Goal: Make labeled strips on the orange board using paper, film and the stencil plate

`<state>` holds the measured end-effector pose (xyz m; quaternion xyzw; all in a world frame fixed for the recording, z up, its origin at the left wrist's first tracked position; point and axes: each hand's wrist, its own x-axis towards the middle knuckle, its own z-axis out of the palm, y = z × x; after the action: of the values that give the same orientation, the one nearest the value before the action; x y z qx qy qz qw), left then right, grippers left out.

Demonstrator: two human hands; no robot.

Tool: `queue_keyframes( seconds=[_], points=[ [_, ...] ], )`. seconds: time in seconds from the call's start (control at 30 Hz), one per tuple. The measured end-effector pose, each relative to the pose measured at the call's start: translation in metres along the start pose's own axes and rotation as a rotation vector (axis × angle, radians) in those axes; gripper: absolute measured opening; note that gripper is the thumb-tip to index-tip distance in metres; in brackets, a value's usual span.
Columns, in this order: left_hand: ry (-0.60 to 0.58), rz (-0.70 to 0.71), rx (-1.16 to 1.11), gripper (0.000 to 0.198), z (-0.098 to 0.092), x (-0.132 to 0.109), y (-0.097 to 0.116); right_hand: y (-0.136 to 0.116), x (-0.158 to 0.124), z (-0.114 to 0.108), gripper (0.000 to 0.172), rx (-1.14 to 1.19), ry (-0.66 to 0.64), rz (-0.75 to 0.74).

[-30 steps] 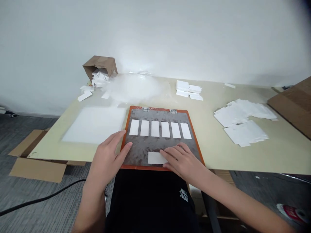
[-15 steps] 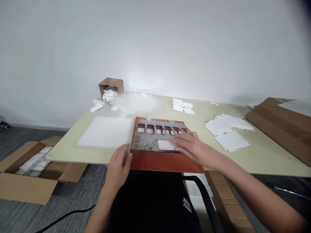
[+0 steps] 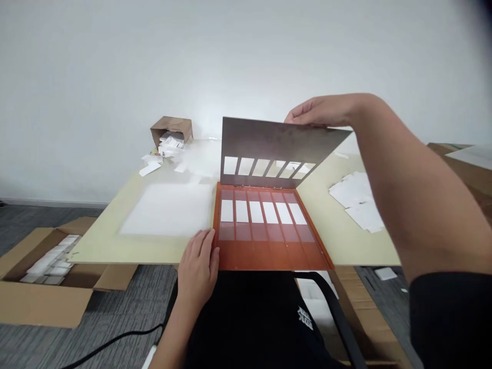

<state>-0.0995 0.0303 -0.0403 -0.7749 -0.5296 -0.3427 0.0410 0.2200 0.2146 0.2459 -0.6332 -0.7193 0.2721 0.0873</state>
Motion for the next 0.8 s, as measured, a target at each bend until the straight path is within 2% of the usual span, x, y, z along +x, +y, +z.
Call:
queue_keyframes(
  seconds=[0.07, 0.13, 0.23, 0.3, 0.4, 0.53, 0.7, 0.8],
  points=[
    [0.013, 0.01, 0.009, 0.042, 0.001, -0.001, 0.0, -0.004, 0.025, -0.007, 0.023, -0.019, 0.106, 0.103],
    [0.026, 0.008, 0.013, 0.043, 0.001, -0.001, 0.0, -0.004, 0.053, -0.005, 0.022, -0.131, 0.292, 0.121],
    [0.034, 0.009, 0.017, 0.045, 0.002, -0.002, 0.0, 0.002, 0.097, 0.012, 0.041, -0.304, 0.503, 0.09],
    [0.033, 0.011, 0.019, 0.046, 0.002, -0.002, -0.001, 0.009, 0.123, 0.028, 0.049, -0.382, 0.572, 0.122],
    [0.022, 0.01, 0.026, 0.047, 0.002, -0.002, -0.001, 0.022, 0.153, 0.052, 0.055, -0.468, 0.563, 0.131],
    [0.007, 0.003, 0.05, 0.048, 0.002, -0.002, -0.001, 0.038, 0.178, 0.077, 0.06, -0.498, 0.526, 0.138],
    [-0.007, 0.003, 0.05, 0.051, 0.004, -0.004, -0.003, 0.045, 0.19, 0.096, 0.061, -0.398, 0.413, 0.151],
    [-0.028, 0.009, 0.056, 0.054, 0.005, -0.006, -0.005, 0.033, 0.187, 0.108, 0.06, -0.364, 0.402, 0.143]
  ],
)
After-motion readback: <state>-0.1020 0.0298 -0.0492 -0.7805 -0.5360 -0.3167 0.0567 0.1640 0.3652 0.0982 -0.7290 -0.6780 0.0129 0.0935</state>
